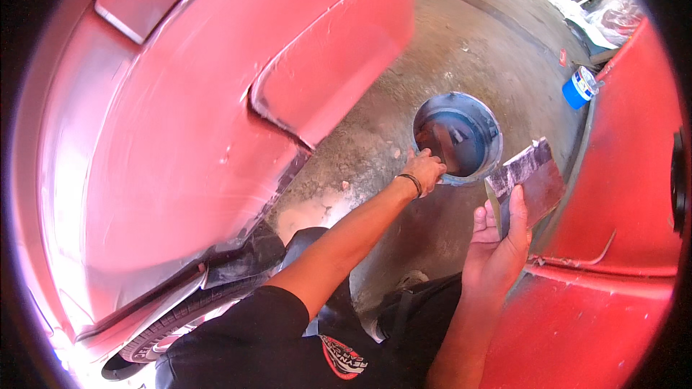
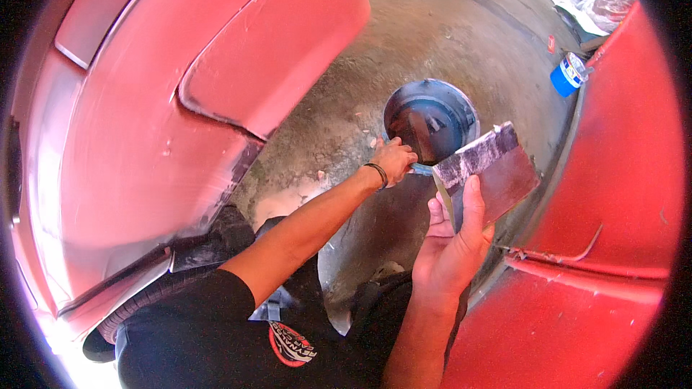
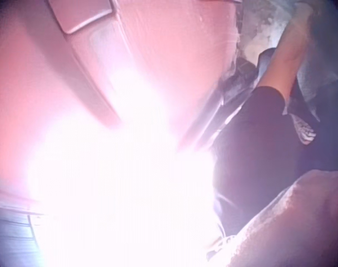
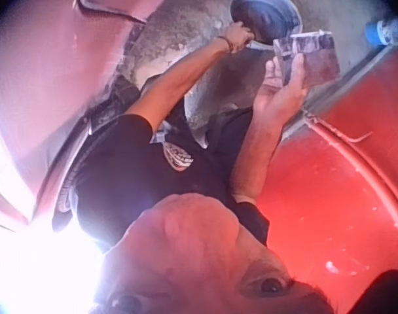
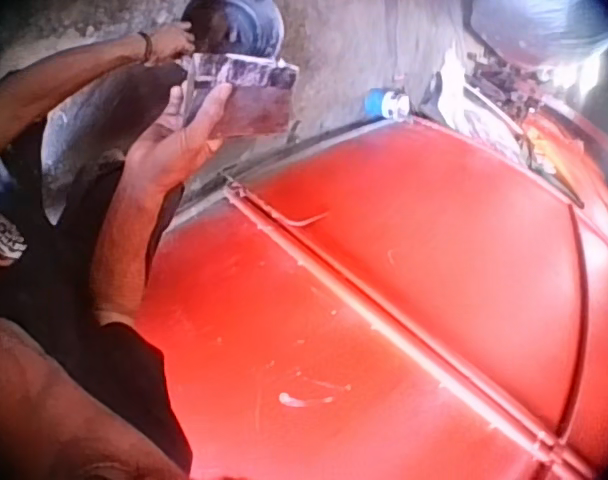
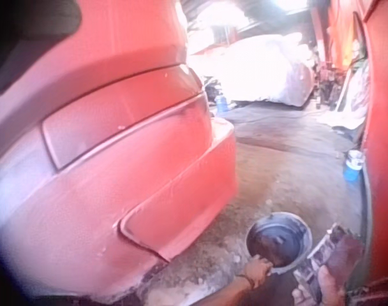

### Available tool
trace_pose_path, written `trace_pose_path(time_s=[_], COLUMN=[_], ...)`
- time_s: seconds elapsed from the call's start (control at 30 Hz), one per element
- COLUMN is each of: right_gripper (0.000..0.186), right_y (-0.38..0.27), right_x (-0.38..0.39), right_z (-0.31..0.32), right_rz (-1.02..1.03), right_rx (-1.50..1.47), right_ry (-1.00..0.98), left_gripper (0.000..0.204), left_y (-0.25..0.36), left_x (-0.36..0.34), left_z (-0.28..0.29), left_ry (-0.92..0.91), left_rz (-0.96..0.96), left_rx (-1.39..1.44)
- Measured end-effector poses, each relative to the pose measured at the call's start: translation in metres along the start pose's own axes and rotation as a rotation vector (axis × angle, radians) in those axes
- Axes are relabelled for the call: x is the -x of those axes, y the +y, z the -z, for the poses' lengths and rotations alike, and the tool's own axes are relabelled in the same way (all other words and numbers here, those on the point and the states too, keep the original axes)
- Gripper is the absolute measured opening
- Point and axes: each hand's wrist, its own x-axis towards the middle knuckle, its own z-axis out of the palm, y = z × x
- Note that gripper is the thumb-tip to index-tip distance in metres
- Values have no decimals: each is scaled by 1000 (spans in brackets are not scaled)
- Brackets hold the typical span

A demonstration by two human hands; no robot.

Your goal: The person performs wet sanding on the red rear panel of a vehicle, using a sanding block dipped in a bucket of water. They alternate between scrubbing the body filler area and rinsing the block in the water.

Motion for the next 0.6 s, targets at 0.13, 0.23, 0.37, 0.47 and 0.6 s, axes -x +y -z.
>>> trace_pose_path(time_s=[0.13,0.23,0.37,0.47,0.6], right_gripper=[29,29,29,29,30], right_y=[-6,-12,-25,-40,-61], right_x=[33,55,82,111,167], right_z=[-2,2,20,28,38], right_rz=[94,132,199,205,273], right_rx=[-39,-66,-18,42,-41], right_ry=[-55,-104,-146,-132,-223], left_gripper=[15,17,23,26,28], left_y=[6,7,16,28,39], left_x=[37,77,117,141,149], left_z=[-11,-16,-20,-16,-9], left_ry=[-35,-63,-171,-325,-457], left_rz=[-53,-101,-177,-162,-103], left_rx=[-20,-22,-36,-23,19])
